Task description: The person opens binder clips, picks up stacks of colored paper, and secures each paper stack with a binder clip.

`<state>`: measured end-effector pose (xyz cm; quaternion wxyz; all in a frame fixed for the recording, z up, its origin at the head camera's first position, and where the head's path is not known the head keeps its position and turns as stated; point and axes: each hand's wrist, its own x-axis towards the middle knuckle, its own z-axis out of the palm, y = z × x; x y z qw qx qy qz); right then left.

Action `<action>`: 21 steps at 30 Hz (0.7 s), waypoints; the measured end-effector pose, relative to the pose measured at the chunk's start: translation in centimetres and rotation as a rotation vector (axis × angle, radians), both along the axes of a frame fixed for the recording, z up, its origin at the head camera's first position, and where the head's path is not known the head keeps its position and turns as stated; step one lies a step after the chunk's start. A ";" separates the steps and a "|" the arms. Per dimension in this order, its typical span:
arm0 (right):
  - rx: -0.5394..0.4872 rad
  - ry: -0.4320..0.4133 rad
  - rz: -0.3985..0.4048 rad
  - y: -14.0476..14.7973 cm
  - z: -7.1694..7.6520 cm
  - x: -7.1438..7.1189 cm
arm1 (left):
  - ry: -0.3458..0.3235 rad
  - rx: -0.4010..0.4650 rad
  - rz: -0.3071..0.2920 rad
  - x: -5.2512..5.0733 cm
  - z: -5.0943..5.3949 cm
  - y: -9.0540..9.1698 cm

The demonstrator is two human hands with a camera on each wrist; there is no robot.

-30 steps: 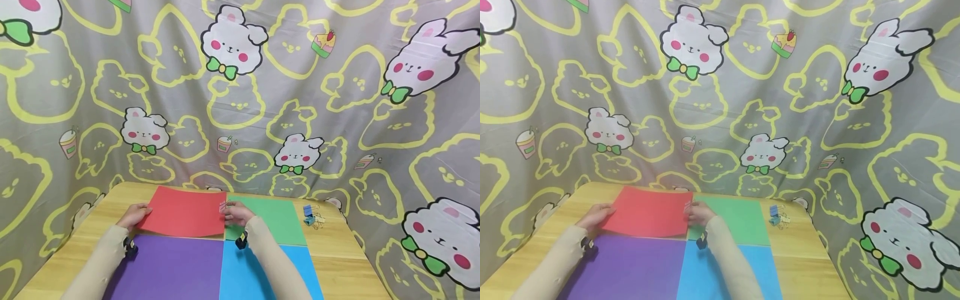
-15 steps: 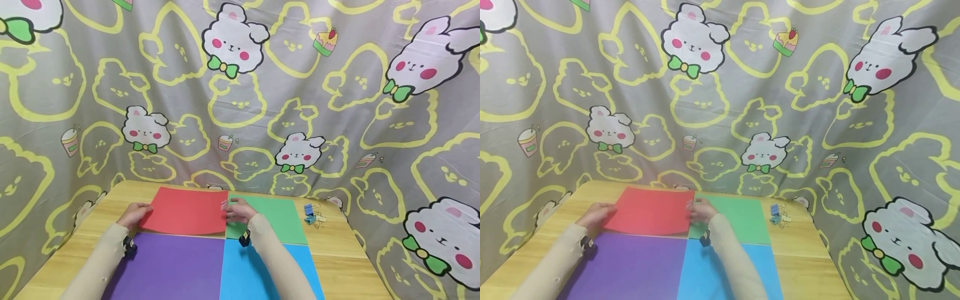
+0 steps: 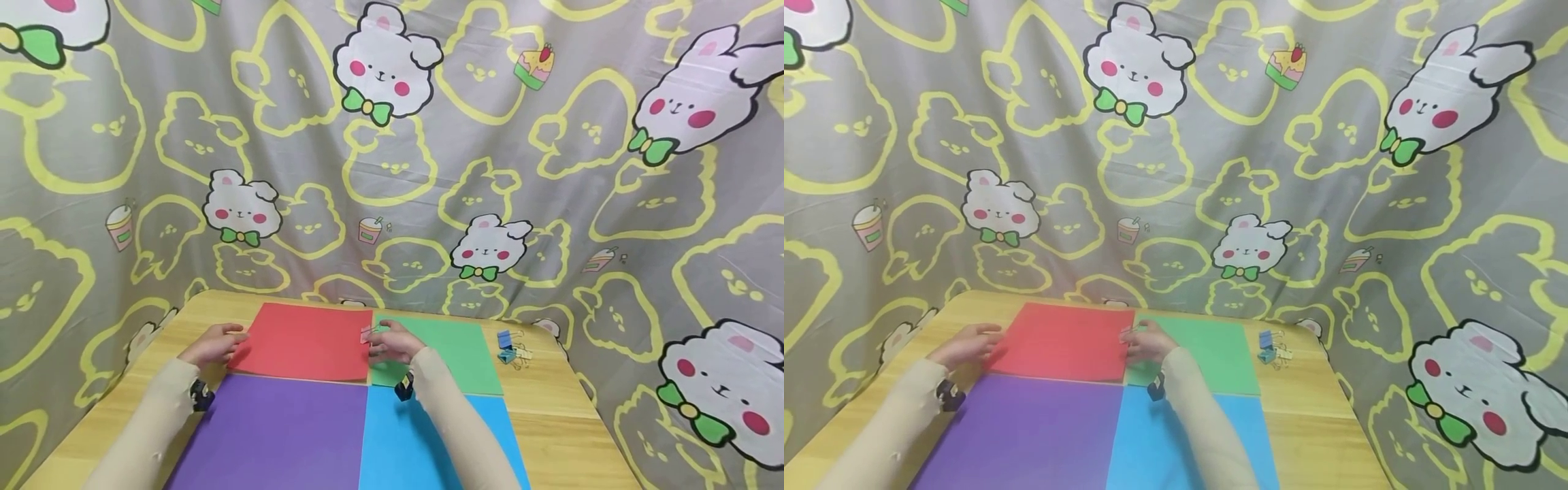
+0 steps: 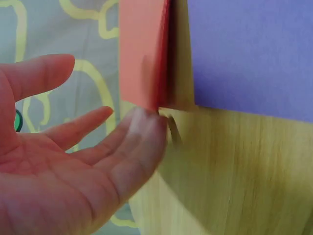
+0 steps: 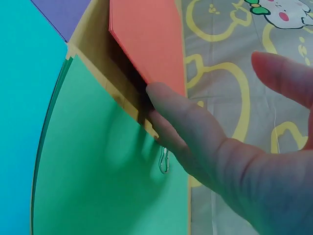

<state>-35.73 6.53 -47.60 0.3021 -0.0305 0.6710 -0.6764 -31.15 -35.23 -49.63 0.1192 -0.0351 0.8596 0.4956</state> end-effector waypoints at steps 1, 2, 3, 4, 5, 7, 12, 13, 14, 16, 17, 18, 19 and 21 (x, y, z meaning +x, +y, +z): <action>0.000 0.001 0.004 0.2 0.1 0.1 | -0.002 -0.007 -0.007 0.1 0.1 0.0; 0.004 0.005 0.011 0.4 0.2 0.1 | -0.002 -0.018 -0.013 0.3 0.2 0.0; 0.012 0.013 0.015 0.7 0.3 0.2 | -0.005 -0.025 -0.012 0.4 0.4 -0.1; 0.021 0.021 0.016 1.0 0.5 0.3 | 0.000 -0.037 -0.016 0.6 0.4 -0.1; 0.033 0.035 0.018 1.3 0.7 0.5 | 0.007 -0.046 -0.016 0.8 0.5 -0.2; 0.067 0.071 0.019 2.1 1.2 0.8 | 0.033 -0.077 -0.024 1.2 0.8 -0.3; 0.143 0.182 0.009 4.4 2.0 1.8 | 0.131 -0.245 -0.048 2.7 1.9 -0.6; 0.155 0.199 0.003 4.9 2.1 2.0 | 0.150 -0.284 -0.050 3.0 2.1 -0.6; 0.165 0.216 -0.001 5.4 2.1 2.2 | 0.171 -0.320 -0.053 3.3 2.3 -0.6; 0.191 0.241 -0.010 6.5 2.0 2.5 | 0.202 -0.371 -0.054 3.9 2.4 -0.5; 0.205 0.259 -0.009 7.1 1.9 2.7 | 0.214 -0.381 -0.056 4.1 2.4 -0.5; 0.221 0.278 -0.010 7.7 1.9 2.9 | 0.222 -0.383 -0.060 4.4 2.5 -0.4; 0.236 0.291 -0.017 8.3 1.8 3.1 | 0.226 -0.383 -0.061 4.8 2.5 -0.3; 0.262 0.318 -0.037 9.5 1.7 3.5 | 0.232 -0.388 -0.064 5.4 2.5 -0.1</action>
